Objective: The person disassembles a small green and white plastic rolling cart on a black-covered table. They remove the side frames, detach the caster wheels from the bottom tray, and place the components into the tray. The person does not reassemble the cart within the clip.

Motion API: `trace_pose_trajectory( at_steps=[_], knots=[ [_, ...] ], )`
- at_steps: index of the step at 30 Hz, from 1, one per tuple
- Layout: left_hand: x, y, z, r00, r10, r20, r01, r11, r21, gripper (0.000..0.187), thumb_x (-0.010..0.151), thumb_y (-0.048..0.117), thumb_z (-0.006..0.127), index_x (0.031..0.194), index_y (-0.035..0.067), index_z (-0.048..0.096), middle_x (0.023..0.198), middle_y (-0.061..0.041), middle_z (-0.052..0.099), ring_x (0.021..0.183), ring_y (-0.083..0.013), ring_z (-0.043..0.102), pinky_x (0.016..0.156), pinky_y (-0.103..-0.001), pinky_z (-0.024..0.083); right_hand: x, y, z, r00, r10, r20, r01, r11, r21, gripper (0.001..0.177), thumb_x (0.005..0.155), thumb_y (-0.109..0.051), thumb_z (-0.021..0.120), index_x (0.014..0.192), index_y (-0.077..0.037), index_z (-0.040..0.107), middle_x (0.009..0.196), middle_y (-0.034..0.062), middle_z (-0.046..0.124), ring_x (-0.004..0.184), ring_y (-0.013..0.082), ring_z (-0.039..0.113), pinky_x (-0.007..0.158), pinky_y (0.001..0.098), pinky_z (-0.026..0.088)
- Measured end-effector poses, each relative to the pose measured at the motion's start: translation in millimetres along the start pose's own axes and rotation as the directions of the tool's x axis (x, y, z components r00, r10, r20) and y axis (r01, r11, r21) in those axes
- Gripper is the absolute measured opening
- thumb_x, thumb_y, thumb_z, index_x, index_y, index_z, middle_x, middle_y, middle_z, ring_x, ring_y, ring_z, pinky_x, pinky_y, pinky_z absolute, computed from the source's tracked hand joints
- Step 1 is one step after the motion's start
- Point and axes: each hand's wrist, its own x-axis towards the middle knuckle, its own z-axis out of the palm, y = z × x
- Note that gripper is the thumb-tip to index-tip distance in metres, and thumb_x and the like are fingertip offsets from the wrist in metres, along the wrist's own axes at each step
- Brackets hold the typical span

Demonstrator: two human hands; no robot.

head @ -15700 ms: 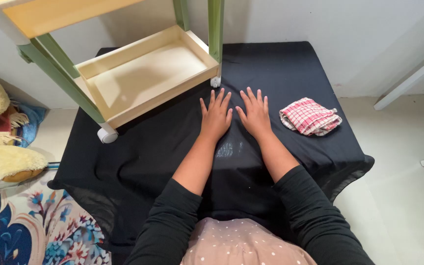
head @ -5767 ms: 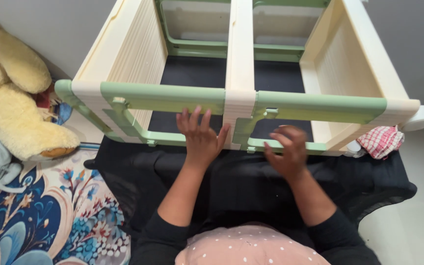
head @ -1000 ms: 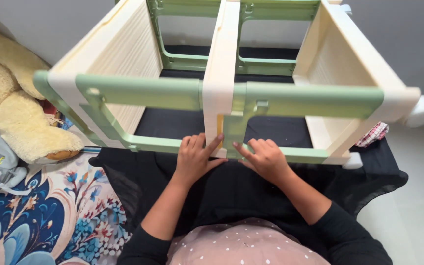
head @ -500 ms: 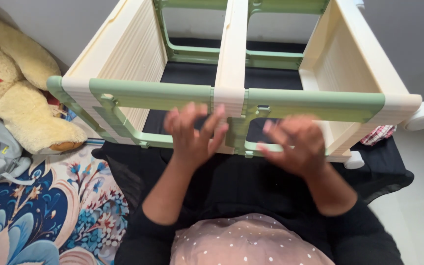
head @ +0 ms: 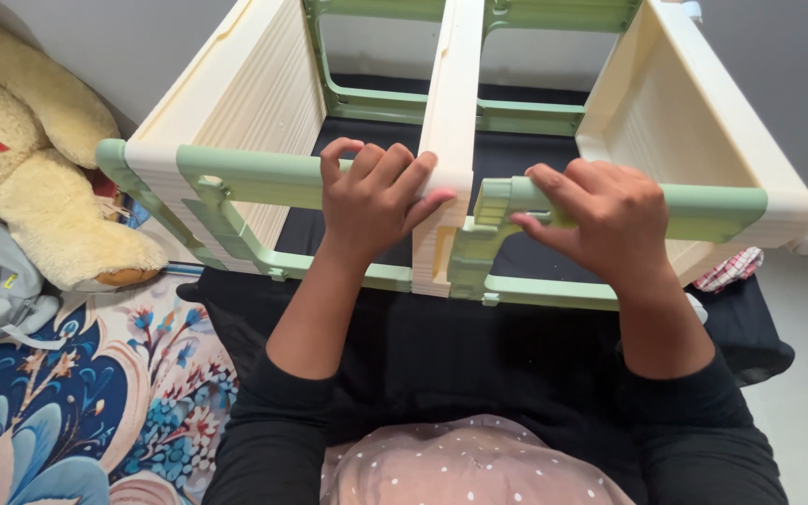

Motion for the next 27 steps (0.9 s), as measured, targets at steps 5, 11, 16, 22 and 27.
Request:
trace_pose_trajectory(
  at_steps=[5,11,16,22,27],
  knots=[
    [-2.4,-6.3,4.8,1.000,0.013,-0.025,-0.013,1.000,-0.007,0.040,0.104,0.061,0.065,0.110,0.022,0.073,0.089,0.009,0.057,0.084,-0.0113,0.055,0.104,-0.041,0.033,-2.9,1.6,1.9,1.000,-0.008,0.020,0.008,1.000,0.020,0.050,0.080,-0.048,0.086,0.116,-0.015,0.075,0.072,0.0001,0.052,0.064,0.0184,0.055,0.060,0.0354,0.044],
    [-4.9,-11.6,10.2,0.999,0.039,-0.020,-0.039,0.999,0.011,0.039,0.104,0.060,0.066,0.109,0.022,0.074,0.088,0.009,0.057,0.083,-0.0107,0.055,0.107,-0.040,0.032,-5.0,-3.1,17.5,0.999,-0.038,0.038,0.040,0.999,-0.030,0.058,0.085,-0.052,0.082,0.129,-0.015,0.074,0.079,0.0003,0.057,0.071,0.0186,0.058,0.068,0.0353,0.047],
    [-10.7,-6.3,14.7,1.000,0.012,-0.012,-0.012,1.000,-0.018,0.036,0.104,0.057,0.066,0.111,0.022,0.074,0.089,0.008,0.057,0.086,-0.0111,0.057,0.108,-0.040,0.031,-34.7,3.4,20.4,1.000,0.020,0.020,-0.018,0.997,-0.074,0.065,0.089,-0.050,0.080,0.139,-0.012,0.068,0.113,0.0068,0.065,0.104,0.0252,0.062,0.098,0.0424,0.044],
    [-8.3,1.0,4.5,0.995,-0.051,0.084,0.058,0.996,-0.073,0.033,0.106,0.051,0.066,0.118,0.021,0.073,0.093,0.007,0.061,0.092,-0.0142,0.060,0.106,-0.041,0.035,-78.8,34.2,-2.2,0.979,0.198,0.045,-0.185,0.960,-0.208,0.071,0.091,-0.055,0.080,0.145,-0.012,0.065,0.139,0.0122,0.057,0.136,0.0294,0.052,0.123,0.0530,0.032],
    [6.5,-5.1,-11.1,0.954,-0.077,0.290,0.129,0.977,-0.167,0.083,0.090,0.072,0.073,0.140,0.006,0.069,0.085,-0.001,0.060,0.084,-0.0216,0.058,0.090,-0.041,0.042,-96.9,71.9,-26.5,0.964,0.263,0.029,-0.236,0.905,-0.354,0.068,0.074,-0.059,0.085,0.122,-0.012,0.074,0.130,0.0145,0.062,0.130,0.0322,0.054,0.113,0.0479,0.035]
  ],
)
